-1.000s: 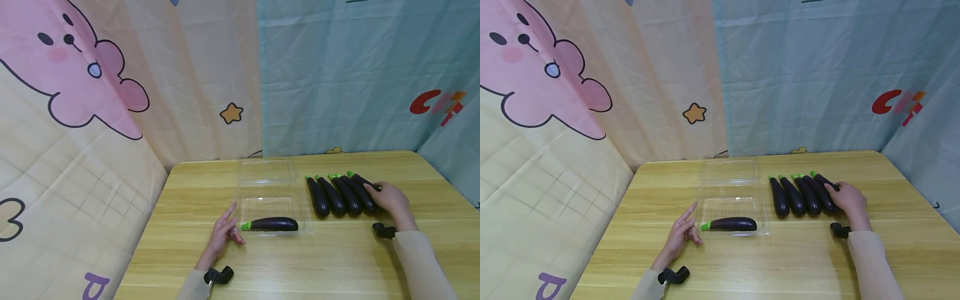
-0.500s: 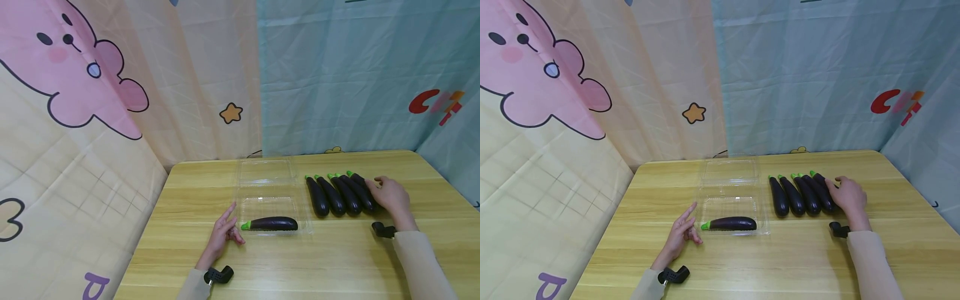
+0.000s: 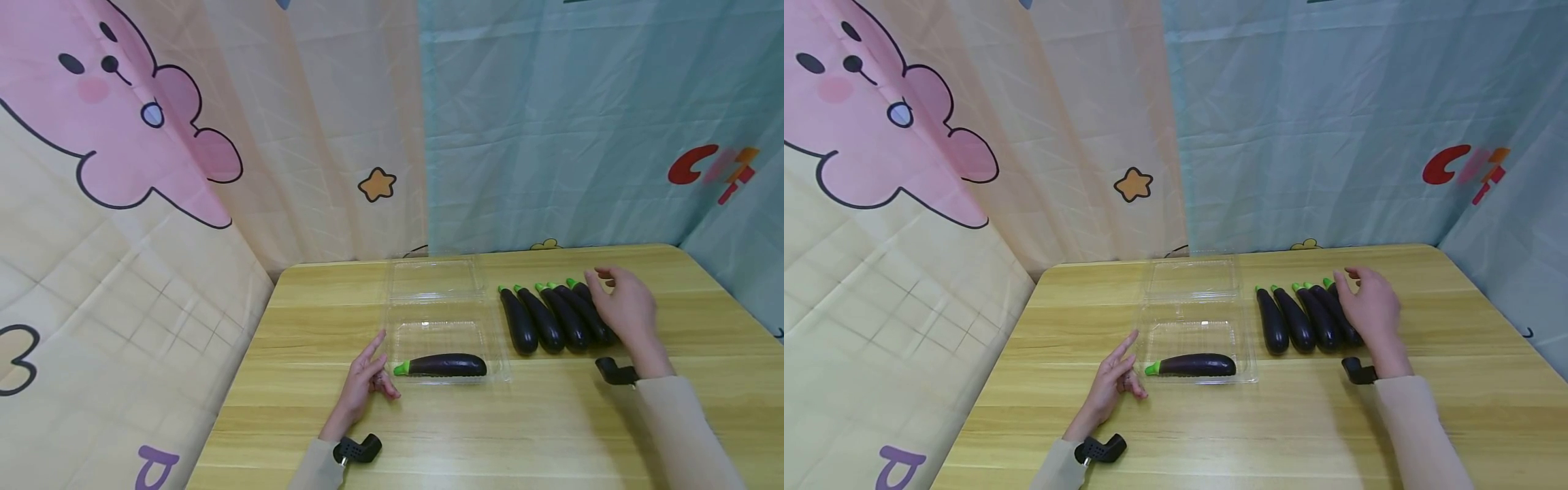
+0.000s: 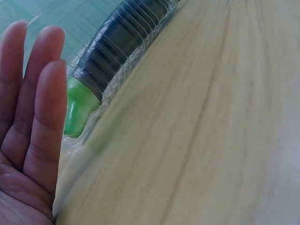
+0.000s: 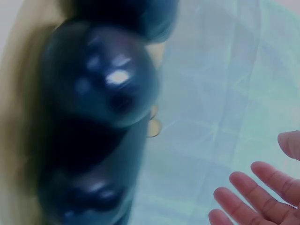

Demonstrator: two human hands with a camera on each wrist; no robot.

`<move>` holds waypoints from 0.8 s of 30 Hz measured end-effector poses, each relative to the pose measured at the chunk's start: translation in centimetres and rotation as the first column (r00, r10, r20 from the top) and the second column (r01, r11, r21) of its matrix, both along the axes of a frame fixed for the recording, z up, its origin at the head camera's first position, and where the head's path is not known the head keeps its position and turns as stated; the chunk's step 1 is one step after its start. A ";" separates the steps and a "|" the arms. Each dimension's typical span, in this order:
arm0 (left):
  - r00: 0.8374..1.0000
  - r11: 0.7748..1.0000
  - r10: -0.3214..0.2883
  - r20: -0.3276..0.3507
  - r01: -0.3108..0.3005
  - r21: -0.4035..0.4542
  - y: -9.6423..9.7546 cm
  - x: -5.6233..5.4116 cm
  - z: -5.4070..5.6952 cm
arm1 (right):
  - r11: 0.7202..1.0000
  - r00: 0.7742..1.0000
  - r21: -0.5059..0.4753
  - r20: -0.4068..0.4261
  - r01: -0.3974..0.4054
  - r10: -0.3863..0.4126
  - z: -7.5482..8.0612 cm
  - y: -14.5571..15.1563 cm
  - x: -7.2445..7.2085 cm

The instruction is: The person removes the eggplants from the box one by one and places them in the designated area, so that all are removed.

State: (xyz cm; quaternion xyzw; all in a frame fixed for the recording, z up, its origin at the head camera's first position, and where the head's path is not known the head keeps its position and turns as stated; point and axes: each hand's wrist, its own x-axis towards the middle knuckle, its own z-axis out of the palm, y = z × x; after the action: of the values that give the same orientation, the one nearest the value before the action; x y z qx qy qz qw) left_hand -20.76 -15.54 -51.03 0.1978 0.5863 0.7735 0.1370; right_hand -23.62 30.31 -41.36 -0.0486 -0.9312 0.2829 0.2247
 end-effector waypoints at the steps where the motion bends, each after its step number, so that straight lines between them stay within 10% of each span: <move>1: 1.000 1.000 -0.001 -0.001 0.001 0.001 0.0 0.0 0.0 | 1.000 1.000 -0.001 -0.016 -0.009 0.008 0.3 -0.4 0.0; 12: 1.000 1.000 -0.001 0.005 0.001 0.012 0.0 0.0 -0.1 | 0.988 0.977 -0.003 -0.149 -0.156 0.154 2.5 -4.8 0.5; 24: 1.000 1.000 0.001 -0.002 -0.001 0.012 0.0 -0.1 -0.1 | 0.927 0.922 0.020 -0.107 -0.374 0.373 3.1 -9.2 0.9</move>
State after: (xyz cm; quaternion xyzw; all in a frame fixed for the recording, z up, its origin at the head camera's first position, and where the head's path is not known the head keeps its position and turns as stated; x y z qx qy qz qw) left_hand -20.82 -15.57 -51.18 0.1992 0.5821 0.7767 0.1347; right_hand -22.69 21.11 -38.28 0.1450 -0.9097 0.3232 0.2169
